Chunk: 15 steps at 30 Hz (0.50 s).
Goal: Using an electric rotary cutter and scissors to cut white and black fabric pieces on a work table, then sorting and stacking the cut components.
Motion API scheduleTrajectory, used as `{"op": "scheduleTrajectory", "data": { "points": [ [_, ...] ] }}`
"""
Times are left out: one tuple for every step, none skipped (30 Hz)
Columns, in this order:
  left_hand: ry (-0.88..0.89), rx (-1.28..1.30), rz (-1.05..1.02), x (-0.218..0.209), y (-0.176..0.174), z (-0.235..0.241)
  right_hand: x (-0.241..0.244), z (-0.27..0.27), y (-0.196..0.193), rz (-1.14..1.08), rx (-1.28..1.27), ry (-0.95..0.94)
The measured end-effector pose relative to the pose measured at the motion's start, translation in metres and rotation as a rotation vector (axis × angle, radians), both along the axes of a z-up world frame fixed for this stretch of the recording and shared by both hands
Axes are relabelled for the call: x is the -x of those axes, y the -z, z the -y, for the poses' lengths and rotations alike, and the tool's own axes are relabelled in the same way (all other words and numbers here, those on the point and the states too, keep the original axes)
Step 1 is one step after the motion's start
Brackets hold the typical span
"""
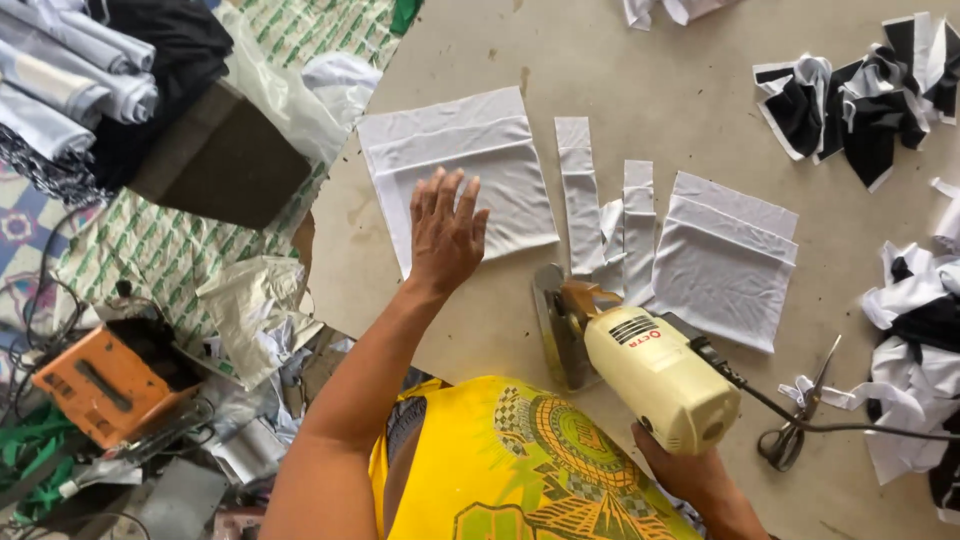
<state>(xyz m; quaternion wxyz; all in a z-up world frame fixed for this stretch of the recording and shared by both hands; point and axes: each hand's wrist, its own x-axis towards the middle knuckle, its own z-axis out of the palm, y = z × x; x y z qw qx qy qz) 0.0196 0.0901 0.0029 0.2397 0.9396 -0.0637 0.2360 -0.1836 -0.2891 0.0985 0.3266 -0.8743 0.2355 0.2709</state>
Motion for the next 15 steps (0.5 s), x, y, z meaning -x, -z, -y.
{"op": "scheduleTrajectory", "data": {
  "points": [
    [-0.003, 0.006, -0.009, 0.009, -0.004, 0.003, -0.004, -0.009, -0.006, -0.009, 0.006, -0.003],
    [0.035, 0.049, 0.0, 0.018, -0.007, 0.006, -0.007, -0.018, -0.012, 0.019, -0.036, 0.009],
    [0.073, 0.092, 0.008, 0.027, -0.012, 0.008, -0.01, -0.028, -0.018, 0.046, -0.077, 0.021],
    [0.068, 0.093, 0.009, 0.031, 0.001, 0.014, -0.017, -0.035, -0.017, 0.046, -0.076, 0.016],
    [0.113, 0.102, -0.003, 0.036, 0.013, 0.018, -0.022, -0.042, -0.018, 0.103, -0.134, -0.064],
    [0.155, 0.109, -0.015, 0.04, 0.025, 0.023, -0.029, -0.049, -0.018, 0.159, -0.192, -0.146],
    [0.146, 0.11, -0.015, 0.041, 0.027, 0.025, -0.034, -0.054, -0.017, 0.157, -0.192, -0.155],
    [0.172, 0.096, -0.012, 0.041, 0.029, 0.028, -0.04, -0.058, -0.016, 0.269, -0.182, -0.26],
    [0.198, 0.081, -0.009, 0.041, 0.031, 0.03, -0.046, -0.064, -0.015, 0.381, -0.172, -0.364],
    [0.186, 0.082, -0.007, 0.039, 0.03, 0.032, -0.051, -0.067, -0.015, 0.381, -0.173, -0.376],
    [0.199, 0.074, 0.02, 0.036, 0.03, 0.033, -0.056, -0.07, -0.015, 0.366, -0.139, -0.374],
    [0.213, 0.069, 0.043, 0.036, 0.029, 0.036, -0.058, -0.073, -0.016, 0.347, -0.102, -0.371],
    [0.203, 0.073, 0.041, 0.036, 0.029, 0.036, -0.059, -0.07, -0.011, 0.343, -0.101, -0.381],
    [0.226, 0.063, 0.047, 0.035, 0.028, 0.035, -0.06, -0.067, -0.006, 0.368, -0.053, -0.402],
    [0.248, 0.053, 0.053, 0.034, 0.027, 0.035, -0.062, -0.064, -0.001, 0.393, -0.006, -0.422]
  ]
}}
